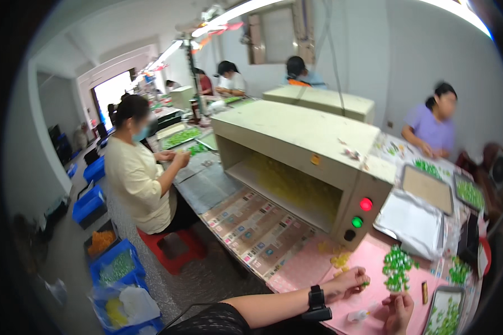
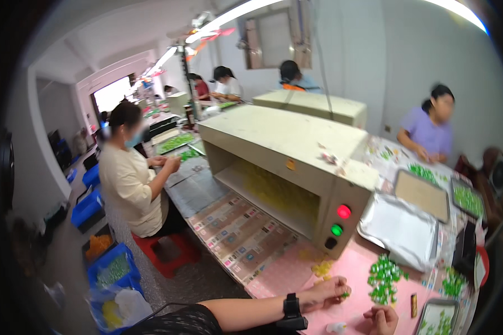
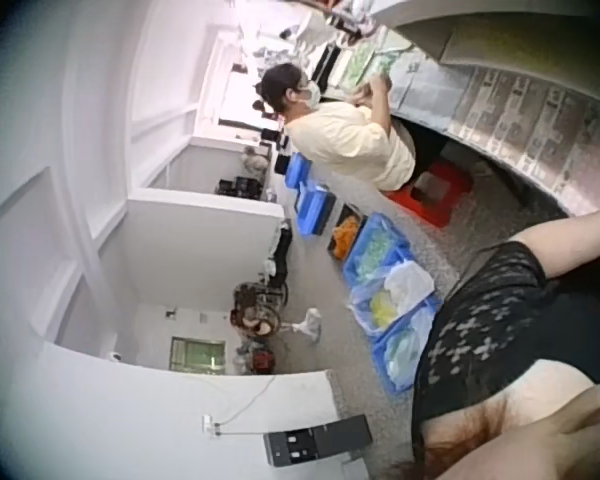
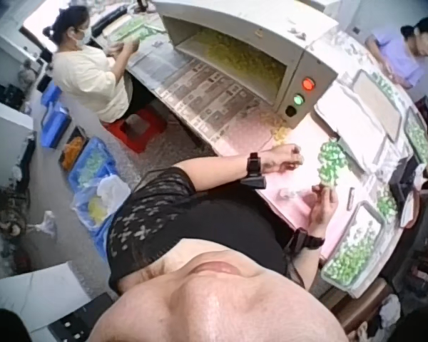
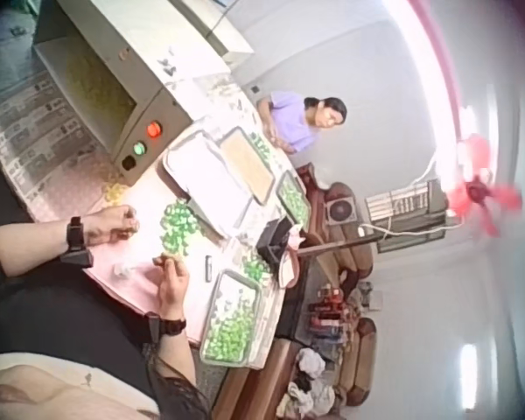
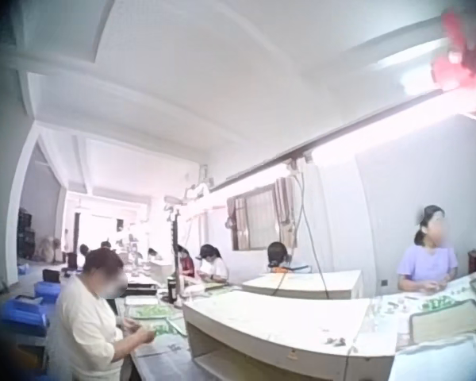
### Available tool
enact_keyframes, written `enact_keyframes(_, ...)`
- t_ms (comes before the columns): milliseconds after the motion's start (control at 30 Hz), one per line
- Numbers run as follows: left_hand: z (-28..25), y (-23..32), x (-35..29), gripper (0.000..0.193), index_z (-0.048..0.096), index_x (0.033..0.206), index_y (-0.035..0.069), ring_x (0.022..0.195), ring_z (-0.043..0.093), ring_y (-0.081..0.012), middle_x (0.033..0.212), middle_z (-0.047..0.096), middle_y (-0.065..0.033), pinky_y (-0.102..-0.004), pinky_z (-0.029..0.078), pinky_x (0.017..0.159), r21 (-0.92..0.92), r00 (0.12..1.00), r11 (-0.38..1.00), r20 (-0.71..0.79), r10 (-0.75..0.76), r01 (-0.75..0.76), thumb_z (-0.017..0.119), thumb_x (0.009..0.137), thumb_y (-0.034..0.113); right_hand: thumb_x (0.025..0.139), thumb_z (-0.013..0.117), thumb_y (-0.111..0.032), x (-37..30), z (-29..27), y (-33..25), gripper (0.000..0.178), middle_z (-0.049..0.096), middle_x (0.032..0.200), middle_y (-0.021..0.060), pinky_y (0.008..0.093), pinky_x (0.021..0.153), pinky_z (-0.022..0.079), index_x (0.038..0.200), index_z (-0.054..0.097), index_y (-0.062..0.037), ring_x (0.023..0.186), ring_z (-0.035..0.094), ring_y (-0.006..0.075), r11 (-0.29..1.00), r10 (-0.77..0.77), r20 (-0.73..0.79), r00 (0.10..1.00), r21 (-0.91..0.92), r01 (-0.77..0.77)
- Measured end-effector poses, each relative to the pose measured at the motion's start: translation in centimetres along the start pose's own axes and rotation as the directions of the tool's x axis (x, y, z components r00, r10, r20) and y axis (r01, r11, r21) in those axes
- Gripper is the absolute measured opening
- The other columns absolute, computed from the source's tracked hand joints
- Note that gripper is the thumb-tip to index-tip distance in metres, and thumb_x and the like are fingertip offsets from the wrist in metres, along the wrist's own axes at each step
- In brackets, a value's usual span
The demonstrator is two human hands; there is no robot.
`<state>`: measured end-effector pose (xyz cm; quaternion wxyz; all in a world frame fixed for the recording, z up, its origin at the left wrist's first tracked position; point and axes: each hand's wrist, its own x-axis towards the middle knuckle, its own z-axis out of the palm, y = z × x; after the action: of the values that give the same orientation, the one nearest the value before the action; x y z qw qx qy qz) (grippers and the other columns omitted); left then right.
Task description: The person assembles small green and white candy pieces by applying glue from a small bottle to yellow plastic shells and attaching the candies. They repeatedly pick up shells, apply glue, and place the candies, then set the assembled pieces on a pink mat and into a metal tray.
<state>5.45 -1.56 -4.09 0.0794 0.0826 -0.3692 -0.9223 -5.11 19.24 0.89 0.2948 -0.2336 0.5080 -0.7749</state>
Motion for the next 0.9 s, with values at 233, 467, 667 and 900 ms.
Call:
enact_keyframes(233,0.7,1.9,-0.3,0.018,0.050,0.103,0.014,0.082,0.057,-0.0104,0.095,0.059,-0.0020,-0.0235,0.050,0.072,-0.107,0.990,0.988,-0.074,-0.119,0.111,0.064,0.091,0.014,0.091,0.061,-0.006,1.2,-0.7,0.5,0.011,0.067,0.086,0.0076,0.0247,0.069,0.052,0.097,0.065,0.0015,0.077,0.064,0.0132,0.980,0.058,-0.098,0.994,-0.185,-0.076)
enact_keyframes(467,3.7,3.0,1.6,0.013,0.048,0.105,0.013,0.081,0.056,-0.0132,0.094,0.054,-0.0059,-0.0240,0.048,0.075,-0.111,0.971,0.965,0.065,-0.229,0.236,0.057,0.096,0.015,0.086,0.066,-0.004,1.6,-0.7,-0.7,0.016,0.064,0.093,0.0048,0.0218,0.066,0.048,0.101,0.066,-0.0006,0.075,0.059,0.0101,0.899,-0.107,-0.033,0.994,-0.429,0.083)
enact_keyframes(667,5.0,1.8,2.2,0.013,0.044,0.106,0.012,0.086,0.055,-0.0118,0.099,0.056,-0.0050,-0.0252,0.047,0.080,0.023,0.951,0.957,0.111,-0.289,0.289,0.054,0.098,0.014,0.080,0.070,-0.005,2.0,1.6,-2.6,0.016,0.059,0.085,0.0069,0.0290,0.060,0.048,0.095,0.067,-0.0041,0.072,0.058,0.0171,0.732,-0.199,0.097,0.975,-0.647,0.214)
enact_keyframes(900,4.6,1.8,1.1,0.021,0.047,0.114,0.007,0.091,0.060,-0.0124,0.106,0.059,-0.0050,-0.0252,0.050,0.077,0.322,0.957,0.913,0.056,-0.284,0.252,0.056,0.097,0.014,0.075,0.072,-0.003,2.4,1.7,-1.4,0.012,0.057,0.080,0.0076,0.0323,0.061,0.046,0.085,0.067,-0.0041,0.069,0.056,0.0223,0.672,-0.209,0.177,0.962,-0.688,0.273)
